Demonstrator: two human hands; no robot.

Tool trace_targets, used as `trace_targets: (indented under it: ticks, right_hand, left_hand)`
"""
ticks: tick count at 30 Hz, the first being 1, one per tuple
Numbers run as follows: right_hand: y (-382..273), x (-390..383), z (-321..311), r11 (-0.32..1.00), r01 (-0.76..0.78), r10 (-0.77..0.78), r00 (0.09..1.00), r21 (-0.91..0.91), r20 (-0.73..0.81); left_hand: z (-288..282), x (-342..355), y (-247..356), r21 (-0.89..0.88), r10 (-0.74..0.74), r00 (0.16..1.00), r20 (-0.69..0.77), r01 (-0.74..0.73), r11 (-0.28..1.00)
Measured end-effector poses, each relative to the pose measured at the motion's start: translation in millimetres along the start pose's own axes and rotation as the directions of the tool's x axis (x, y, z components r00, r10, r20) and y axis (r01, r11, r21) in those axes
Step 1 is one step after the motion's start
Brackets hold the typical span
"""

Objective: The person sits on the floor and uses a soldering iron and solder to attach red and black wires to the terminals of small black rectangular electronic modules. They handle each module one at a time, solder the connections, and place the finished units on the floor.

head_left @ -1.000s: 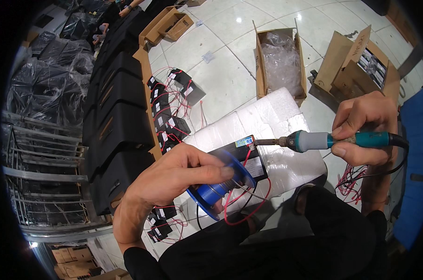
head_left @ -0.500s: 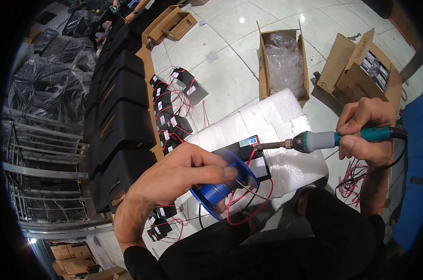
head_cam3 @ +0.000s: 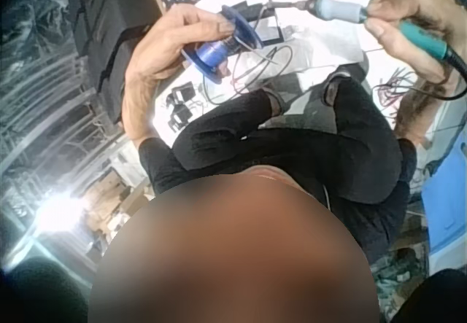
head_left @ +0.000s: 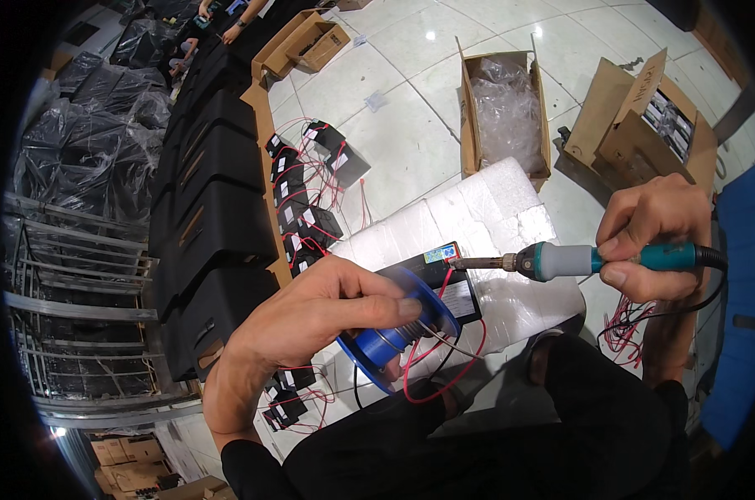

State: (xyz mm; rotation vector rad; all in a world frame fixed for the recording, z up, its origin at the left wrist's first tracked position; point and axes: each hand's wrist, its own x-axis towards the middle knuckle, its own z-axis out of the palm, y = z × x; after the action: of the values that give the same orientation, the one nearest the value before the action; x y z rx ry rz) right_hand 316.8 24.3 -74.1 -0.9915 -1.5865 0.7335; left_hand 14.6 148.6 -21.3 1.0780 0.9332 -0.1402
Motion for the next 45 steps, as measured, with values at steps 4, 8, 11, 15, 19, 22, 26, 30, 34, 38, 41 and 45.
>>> trace_targets:
  ticks: [4,8,11,15,19,22,26,30,34,38,41,45]
  right_hand:
    - [-2.1,0.6,2.3,0.999,0.044,-0.045,0.999,-0.023,-0.011]
    - [0.0,0.5,2.7,0.995,0.094,-0.094,0.996,-0.039,0.001]
    - [1.5,-2.0,4.2,0.998,0.033,-0.029,0.996,0.052,-0.08]
    - [2.3,-6.0,4.5,0.992,-0.035,0.056,0.984,0.124,-0.169]
    - [5.4,-7.6,5.0,0.988,-0.074,0.093,0.986,0.138,-0.136]
    - [8.1,-8.6,5.6,0.986,-0.061,0.08,0.989,0.153,-0.123]
    - [10.5,-10.5,6.2,0.985,-0.057,0.076,0.991,0.166,-0.108]
    - [11.4,-12.4,6.7,0.983,-0.067,0.099,0.976,0.169,-0.191]
    - [10.6,-14.9,8.4,0.973,-0.107,0.152,0.963,0.205,-0.221]
    - [9.9,-16.6,9.3,0.969,-0.118,0.165,0.962,0.217,-0.216]
    - [10.1,-17.7,9.1,0.965,-0.115,0.17,0.958,0.236,-0.231]
    - [11.8,-18.7,10.0,0.969,-0.084,0.145,0.955,0.231,-0.259]
  left_hand:
    - [-0.8,1.3,0.1,0.012,-0.002,1.0,0.004,0.002,1.0]
    - [-0.6,1.0,0.2,-0.032,-0.031,0.999,0.027,0.032,0.999]
    - [-0.2,0.5,-0.2,-0.022,-0.009,1.0,0.014,0.009,1.0]
    - [-1.0,1.6,-0.8,-0.024,-0.009,1.0,0.027,0.01,1.0]
    - [-2.7,1.3,-1.1,-0.011,-0.015,1.0,0.027,0.015,1.0]
    - [-3.0,3.1,-2.2,0.029,0.013,1.0,0.019,-0.013,0.999]
    - [-2.4,2.4,-1.7,0.003,-0.026,1.0,0.015,0.025,1.0]
    - [-1.8,1.0,-0.7,0.018,-0.013,1.0,0.023,0.013,1.0]
    - [-2.6,-1.6,0.3,0.062,-0.001,0.999,0.038,-0.001,0.998]
    - [1.3,-11.2,-0.8,0.055,0.007,1.0,0.012,-0.008,0.998]
    - [4.1,-19.5,-1.0,0.043,-0.002,1.0,0.017,0.001,0.999]
    - [6.2,-23.5,-3.6,0.088,0.031,0.998,-0.06,-0.026,0.996]
